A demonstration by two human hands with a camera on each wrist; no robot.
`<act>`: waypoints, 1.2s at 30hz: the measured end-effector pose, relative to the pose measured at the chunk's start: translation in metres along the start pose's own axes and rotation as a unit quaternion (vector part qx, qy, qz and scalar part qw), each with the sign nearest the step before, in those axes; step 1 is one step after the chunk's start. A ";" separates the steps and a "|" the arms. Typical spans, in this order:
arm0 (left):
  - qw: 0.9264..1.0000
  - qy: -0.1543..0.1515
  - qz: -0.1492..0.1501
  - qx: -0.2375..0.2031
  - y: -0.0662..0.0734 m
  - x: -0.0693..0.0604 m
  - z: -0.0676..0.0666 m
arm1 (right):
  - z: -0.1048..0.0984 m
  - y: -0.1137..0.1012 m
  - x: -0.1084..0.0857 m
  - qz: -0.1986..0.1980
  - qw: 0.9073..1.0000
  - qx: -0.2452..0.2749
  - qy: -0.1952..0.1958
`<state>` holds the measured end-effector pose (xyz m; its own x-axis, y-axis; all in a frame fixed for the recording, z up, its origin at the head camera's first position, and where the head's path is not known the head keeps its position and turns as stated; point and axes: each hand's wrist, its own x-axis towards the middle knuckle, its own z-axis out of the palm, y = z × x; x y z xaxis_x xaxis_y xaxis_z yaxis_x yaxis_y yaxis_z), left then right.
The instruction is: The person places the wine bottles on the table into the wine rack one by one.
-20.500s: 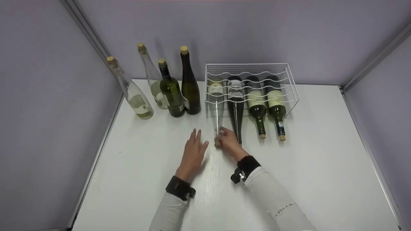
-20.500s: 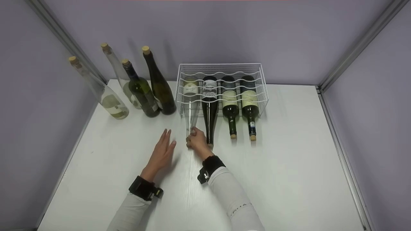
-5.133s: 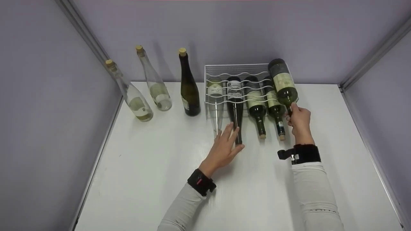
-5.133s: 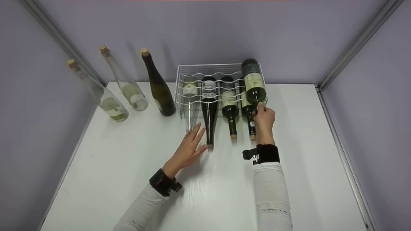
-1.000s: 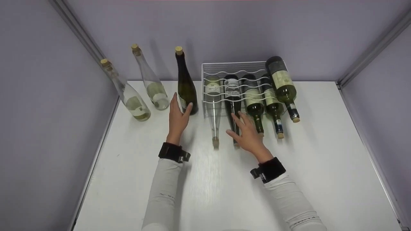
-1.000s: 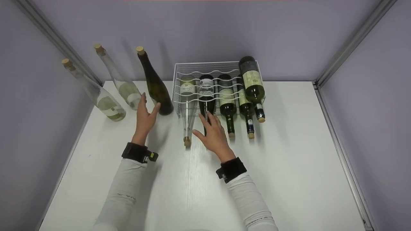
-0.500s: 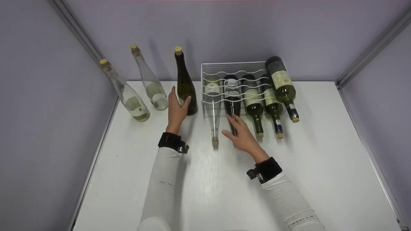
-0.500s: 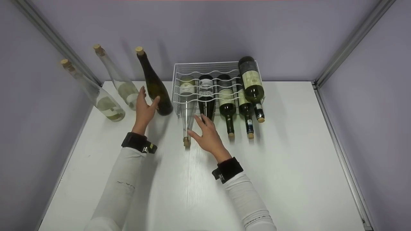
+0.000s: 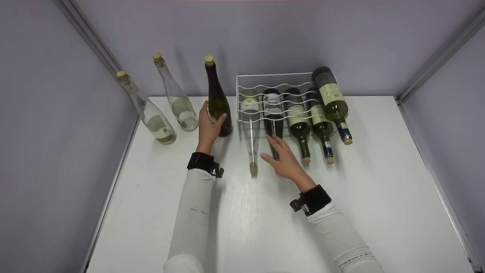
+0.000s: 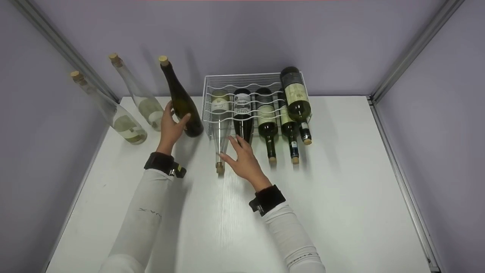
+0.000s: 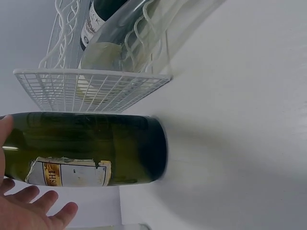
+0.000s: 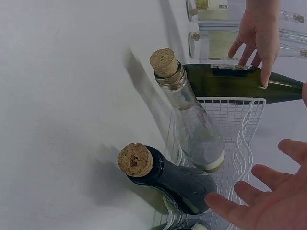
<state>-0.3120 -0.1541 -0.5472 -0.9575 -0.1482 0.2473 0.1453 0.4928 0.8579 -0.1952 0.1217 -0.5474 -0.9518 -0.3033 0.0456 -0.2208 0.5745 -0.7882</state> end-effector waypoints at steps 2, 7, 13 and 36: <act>1.000 -0.001 0.000 -0.006 0.000 0.001 0.001 | 0.000 -0.001 0.000 0.001 1.000 0.003 -0.001; 1.000 0.012 -0.002 -0.021 0.000 0.003 0.001 | 0.001 -0.001 0.000 -0.003 1.000 0.006 -0.008; 1.000 0.021 0.002 -0.008 0.001 0.005 -0.002 | 0.001 -0.001 0.001 -0.009 1.000 -0.001 -0.009; 0.999 0.012 0.002 -0.036 -0.001 0.000 -0.006 | 0.002 -0.001 0.000 -0.021 1.000 0.000 -0.007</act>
<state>-0.3109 -0.1599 -0.5457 -0.9506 -0.1681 0.2609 0.1673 0.4305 0.8869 -0.1947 0.1194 -0.5479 -0.9384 -0.3385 0.0697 -0.2609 0.5616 -0.7852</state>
